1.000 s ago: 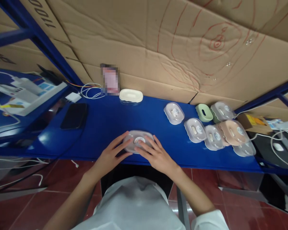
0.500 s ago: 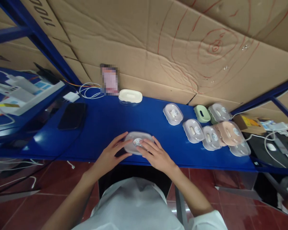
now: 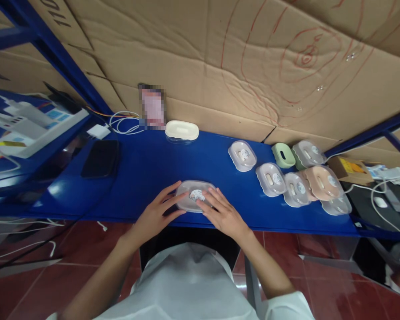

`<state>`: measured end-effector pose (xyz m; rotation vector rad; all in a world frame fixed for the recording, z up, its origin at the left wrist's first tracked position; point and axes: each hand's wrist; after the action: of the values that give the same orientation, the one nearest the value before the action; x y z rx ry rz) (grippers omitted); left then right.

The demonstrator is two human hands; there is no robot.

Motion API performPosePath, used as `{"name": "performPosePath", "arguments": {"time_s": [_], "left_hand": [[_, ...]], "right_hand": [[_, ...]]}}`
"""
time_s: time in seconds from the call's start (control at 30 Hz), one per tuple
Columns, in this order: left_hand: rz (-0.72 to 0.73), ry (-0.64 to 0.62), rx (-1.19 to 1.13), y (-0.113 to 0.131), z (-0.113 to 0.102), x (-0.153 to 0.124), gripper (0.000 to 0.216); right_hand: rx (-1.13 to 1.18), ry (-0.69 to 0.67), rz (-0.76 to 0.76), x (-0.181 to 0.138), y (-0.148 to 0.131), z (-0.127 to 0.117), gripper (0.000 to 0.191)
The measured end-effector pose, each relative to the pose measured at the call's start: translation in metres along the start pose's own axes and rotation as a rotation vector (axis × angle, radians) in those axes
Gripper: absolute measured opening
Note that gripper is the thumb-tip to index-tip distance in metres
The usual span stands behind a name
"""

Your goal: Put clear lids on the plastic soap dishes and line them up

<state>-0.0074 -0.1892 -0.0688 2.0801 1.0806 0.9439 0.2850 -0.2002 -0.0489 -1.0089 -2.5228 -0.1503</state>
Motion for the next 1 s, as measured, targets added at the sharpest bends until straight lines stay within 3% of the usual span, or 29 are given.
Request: {"name": "performPosePath", "arguments": {"time_s": [0.1,0.2,0.3,0.4,0.5,0.6,0.7,0.83,0.93,1.0], "left_hand": [[-0.034,-0.044,-0.003,0.002,-0.004,0.007,0.060],[-0.047,-0.049,0.091,0.004,-0.015,0.027,0.071],[-0.024,-0.025,0.281,0.000,-0.031,0.064,0.066],[-0.052,-0.011,0.467,-0.014,-0.043,0.115,0.064],[-0.117,-0.013,0.612,-0.029,-0.051,0.160,0.072],[-0.106,-0.041,0.665,-0.034,-0.052,0.178,0.054],[-0.038,-0.124,0.644,-0.023,-0.045,0.154,0.029],[0.151,-0.290,0.511,0.005,-0.020,0.077,0.029],[0.299,-0.299,0.309,0.017,-0.005,0.035,0.035],[0.288,-0.216,0.265,0.015,-0.007,0.034,0.043]], "right_hand": [[-0.101,-0.044,0.027,0.011,0.013,-0.001,0.053],[-0.270,-0.031,0.248,0.038,0.030,-0.004,0.054],[-0.331,0.012,0.426,0.067,0.034,-0.006,0.059],[-0.222,-0.065,0.306,0.077,0.021,0.001,0.054],[-0.136,-0.141,0.216,0.065,0.006,0.013,0.045],[-0.073,-0.132,0.244,0.039,-0.001,0.016,0.043],[-0.043,-0.067,0.314,0.014,-0.002,0.010,0.049],[-0.091,-0.034,0.321,0.003,-0.003,0.003,0.055],[-0.052,-0.122,0.221,0.006,-0.003,0.003,0.045],[-0.023,-0.145,0.220,0.007,-0.002,0.004,0.041]]}}
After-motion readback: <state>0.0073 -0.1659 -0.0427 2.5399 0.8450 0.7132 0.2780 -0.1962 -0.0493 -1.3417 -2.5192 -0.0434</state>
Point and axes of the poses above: each hand's wrist, its own x-axis towards the middle knuckle, its own z-axis out of the palm, y = z × x, and after that the axes turned 9 degrees about -x, right-handed
